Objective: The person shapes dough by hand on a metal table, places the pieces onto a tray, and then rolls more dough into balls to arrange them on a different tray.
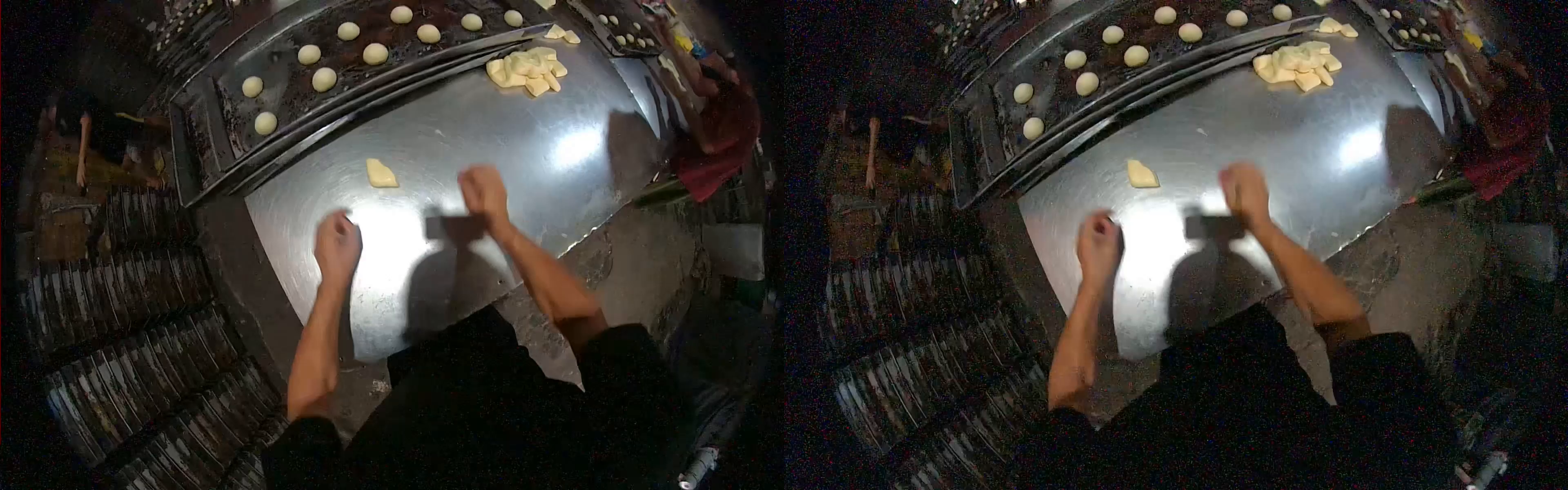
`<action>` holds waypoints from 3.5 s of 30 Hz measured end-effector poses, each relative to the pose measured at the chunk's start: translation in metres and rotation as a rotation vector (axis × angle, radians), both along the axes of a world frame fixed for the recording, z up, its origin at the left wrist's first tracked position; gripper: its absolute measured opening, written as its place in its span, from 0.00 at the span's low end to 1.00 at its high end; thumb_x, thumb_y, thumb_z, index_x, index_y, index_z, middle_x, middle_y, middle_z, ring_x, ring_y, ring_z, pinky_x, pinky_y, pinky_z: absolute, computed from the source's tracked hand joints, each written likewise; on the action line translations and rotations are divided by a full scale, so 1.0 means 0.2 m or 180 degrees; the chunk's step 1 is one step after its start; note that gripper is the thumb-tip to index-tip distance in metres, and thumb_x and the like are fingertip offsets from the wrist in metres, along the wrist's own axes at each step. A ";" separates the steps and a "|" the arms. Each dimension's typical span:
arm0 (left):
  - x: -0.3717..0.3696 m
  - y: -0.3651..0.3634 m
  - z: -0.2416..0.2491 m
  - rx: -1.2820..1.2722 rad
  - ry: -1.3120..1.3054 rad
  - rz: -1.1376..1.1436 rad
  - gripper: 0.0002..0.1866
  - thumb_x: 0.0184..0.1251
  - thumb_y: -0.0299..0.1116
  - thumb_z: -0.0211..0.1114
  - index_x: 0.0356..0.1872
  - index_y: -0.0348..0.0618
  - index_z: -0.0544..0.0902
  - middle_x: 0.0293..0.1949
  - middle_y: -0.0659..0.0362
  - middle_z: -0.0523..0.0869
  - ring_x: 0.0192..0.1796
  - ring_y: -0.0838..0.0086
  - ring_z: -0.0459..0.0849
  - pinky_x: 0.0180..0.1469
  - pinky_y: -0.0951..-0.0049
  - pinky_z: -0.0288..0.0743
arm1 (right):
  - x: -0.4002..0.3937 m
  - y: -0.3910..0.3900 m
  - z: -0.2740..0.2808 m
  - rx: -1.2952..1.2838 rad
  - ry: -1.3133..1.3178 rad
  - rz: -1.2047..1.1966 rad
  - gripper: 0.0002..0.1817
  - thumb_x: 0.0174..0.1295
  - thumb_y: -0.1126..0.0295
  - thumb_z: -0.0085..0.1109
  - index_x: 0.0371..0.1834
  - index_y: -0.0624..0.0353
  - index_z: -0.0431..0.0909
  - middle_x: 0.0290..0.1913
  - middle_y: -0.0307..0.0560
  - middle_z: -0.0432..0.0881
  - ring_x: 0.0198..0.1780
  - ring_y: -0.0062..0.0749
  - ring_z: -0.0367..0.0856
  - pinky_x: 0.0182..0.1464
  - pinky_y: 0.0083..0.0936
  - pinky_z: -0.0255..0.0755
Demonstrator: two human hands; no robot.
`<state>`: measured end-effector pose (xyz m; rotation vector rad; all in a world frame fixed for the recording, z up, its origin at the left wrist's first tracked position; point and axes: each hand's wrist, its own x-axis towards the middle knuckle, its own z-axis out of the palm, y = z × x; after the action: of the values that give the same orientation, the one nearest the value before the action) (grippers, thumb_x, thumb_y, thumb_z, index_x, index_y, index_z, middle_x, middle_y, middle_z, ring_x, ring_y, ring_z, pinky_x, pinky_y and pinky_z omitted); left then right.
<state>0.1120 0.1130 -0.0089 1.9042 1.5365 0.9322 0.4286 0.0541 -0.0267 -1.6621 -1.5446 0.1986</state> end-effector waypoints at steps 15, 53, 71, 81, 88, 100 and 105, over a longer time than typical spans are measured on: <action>-0.34 -0.04 -0.02 0.1314 0.0909 -0.0767 0.06 0.61 0.25 0.61 0.38 0.40 0.82 0.30 0.51 0.82 0.35 0.55 0.79 0.39 0.59 0.73 | 0.12 -0.38 0.13 -0.0022 -0.0760 0.0104 0.06 0.56 0.69 0.67 0.29 0.60 0.81 0.38 0.48 0.82 0.45 0.45 0.77 0.51 0.38 0.69; 2.09 1.77 0.51 -0.0433 0.2496 -0.1431 0.32 0.70 0.53 0.55 0.67 0.41 0.68 0.67 0.48 0.71 0.71 0.49 0.65 0.68 0.34 0.51 | 0.83 0.32 0.50 -0.0252 -0.0232 0.0987 0.08 0.60 0.64 0.65 0.39 0.51 0.83 0.48 0.44 0.83 0.59 0.36 0.78 0.72 0.52 0.54; 0.41 0.22 0.00 0.0586 0.1202 -0.0577 0.20 0.65 0.35 0.63 0.53 0.34 0.73 0.50 0.38 0.78 0.54 0.48 0.76 0.59 0.56 0.68 | 0.76 0.45 0.38 -0.0403 0.0062 -0.0146 0.11 0.65 0.64 0.59 0.42 0.60 0.73 0.39 0.55 0.82 0.44 0.45 0.80 0.56 0.45 0.70; -0.23 -0.38 0.15 -0.0738 0.0150 -0.0358 0.15 0.59 0.26 0.62 0.47 0.37 0.77 0.35 0.57 0.80 0.39 0.72 0.77 0.46 0.71 0.72 | -0.21 -0.22 0.20 -0.0191 -0.0694 0.0469 0.20 0.55 0.70 0.69 0.50 0.62 0.75 0.55 0.59 0.78 0.53 0.46 0.80 0.52 0.39 0.75; -0.24 -0.57 -0.01 0.0039 0.1734 -0.1322 0.08 0.60 0.25 0.60 0.40 0.41 0.83 0.37 0.49 0.84 0.43 0.56 0.80 0.49 0.57 0.69 | -0.06 -0.42 0.04 -0.1928 0.0925 0.1756 0.10 0.58 0.68 0.63 0.41 0.58 0.81 0.41 0.48 0.82 0.48 0.40 0.80 0.59 0.38 0.72; -0.46 -0.42 -0.02 0.0379 0.1338 -0.1292 0.08 0.59 0.28 0.65 0.39 0.41 0.80 0.32 0.52 0.81 0.41 0.58 0.79 0.47 0.57 0.66 | -0.06 -0.15 0.13 -0.1257 -0.1148 0.1216 0.13 0.59 0.66 0.59 0.18 0.56 0.73 0.22 0.47 0.75 0.32 0.41 0.77 0.42 0.40 0.68; -0.02 -0.02 -0.01 0.0036 0.0633 0.0129 0.10 0.59 0.30 0.62 0.40 0.38 0.81 0.32 0.52 0.82 0.37 0.57 0.79 0.43 0.57 0.67 | -0.47 0.30 0.08 -0.0761 -0.1331 0.0922 0.16 0.61 0.60 0.58 0.18 0.55 0.74 0.23 0.48 0.76 0.30 0.39 0.77 0.34 0.29 0.71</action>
<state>0.1072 0.1086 -0.0102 2.0317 1.6915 0.7891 0.3346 0.1135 -0.0111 -1.7308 -2.1507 0.2026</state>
